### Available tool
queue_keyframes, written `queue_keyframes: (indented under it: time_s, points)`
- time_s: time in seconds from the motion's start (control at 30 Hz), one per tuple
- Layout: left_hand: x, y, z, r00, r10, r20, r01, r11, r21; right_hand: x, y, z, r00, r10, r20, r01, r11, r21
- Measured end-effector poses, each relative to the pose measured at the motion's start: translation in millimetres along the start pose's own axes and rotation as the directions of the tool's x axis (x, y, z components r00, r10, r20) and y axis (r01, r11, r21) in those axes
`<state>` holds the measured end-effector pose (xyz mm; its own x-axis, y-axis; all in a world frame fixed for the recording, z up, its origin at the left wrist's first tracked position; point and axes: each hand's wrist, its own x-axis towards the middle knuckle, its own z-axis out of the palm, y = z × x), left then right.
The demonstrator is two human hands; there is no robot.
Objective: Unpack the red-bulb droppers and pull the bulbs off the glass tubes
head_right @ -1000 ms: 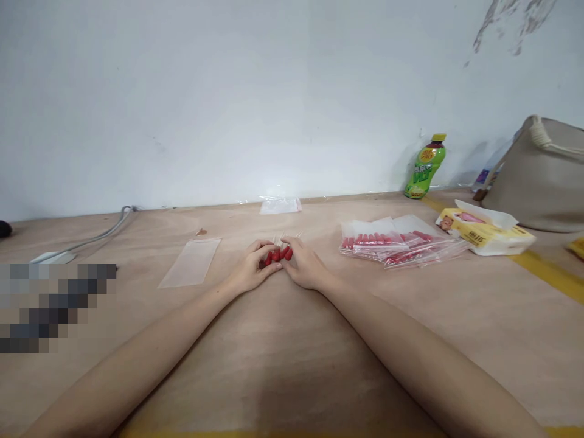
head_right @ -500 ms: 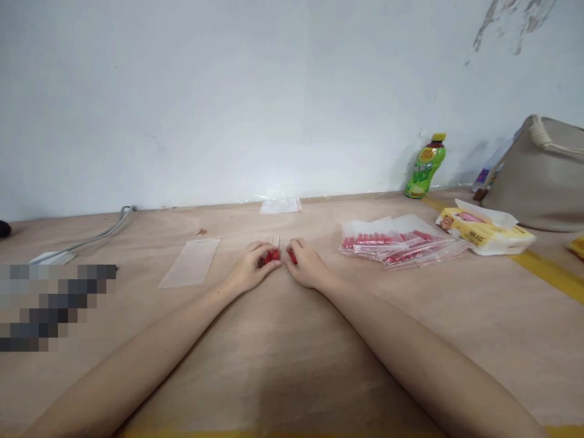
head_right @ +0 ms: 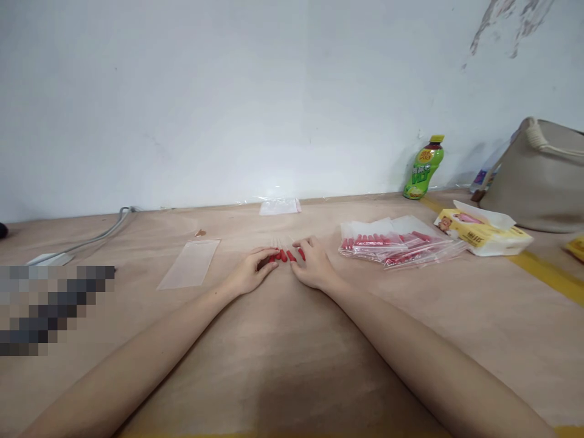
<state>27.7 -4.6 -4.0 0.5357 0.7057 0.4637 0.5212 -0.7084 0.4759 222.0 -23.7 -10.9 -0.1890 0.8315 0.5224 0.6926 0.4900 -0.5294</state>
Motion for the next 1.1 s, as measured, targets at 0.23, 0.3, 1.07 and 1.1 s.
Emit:
queue_keyframes:
  time_s: [0.23, 0.3, 1.07, 1.1]
  points:
    - [0.9, -2.9, 0.8, 1.0, -0.022, -0.002, 0.022, 1.0, -0.013, 5.9, -1.3, 7.6, 1.0, 0.016, -0.019, -0.013, 0.984, 0.18]
    - [1.4, -2.1, 0.4, 1.0, -0.008, 0.017, 0.008, 1.0, -0.021, 5.7, -2.1, 8.4, 1.0, -0.016, -0.013, 0.018, 0.97, 0.242]
    - [-6.6, -1.1, -5.9, 0.998, -0.066, 0.005, 0.065, 0.993, 0.094, 25.4, 19.7, -121.9, 0.785, 0.613, 0.083, -0.218, 0.4, -0.89]
    - [-6.8, -1.1, -5.9, 0.998, -0.065, 0.004, 0.065, 0.994, 0.093, 26.5, 17.8, -122.9, 0.786, 0.612, 0.087, -0.22, 0.408, -0.886]
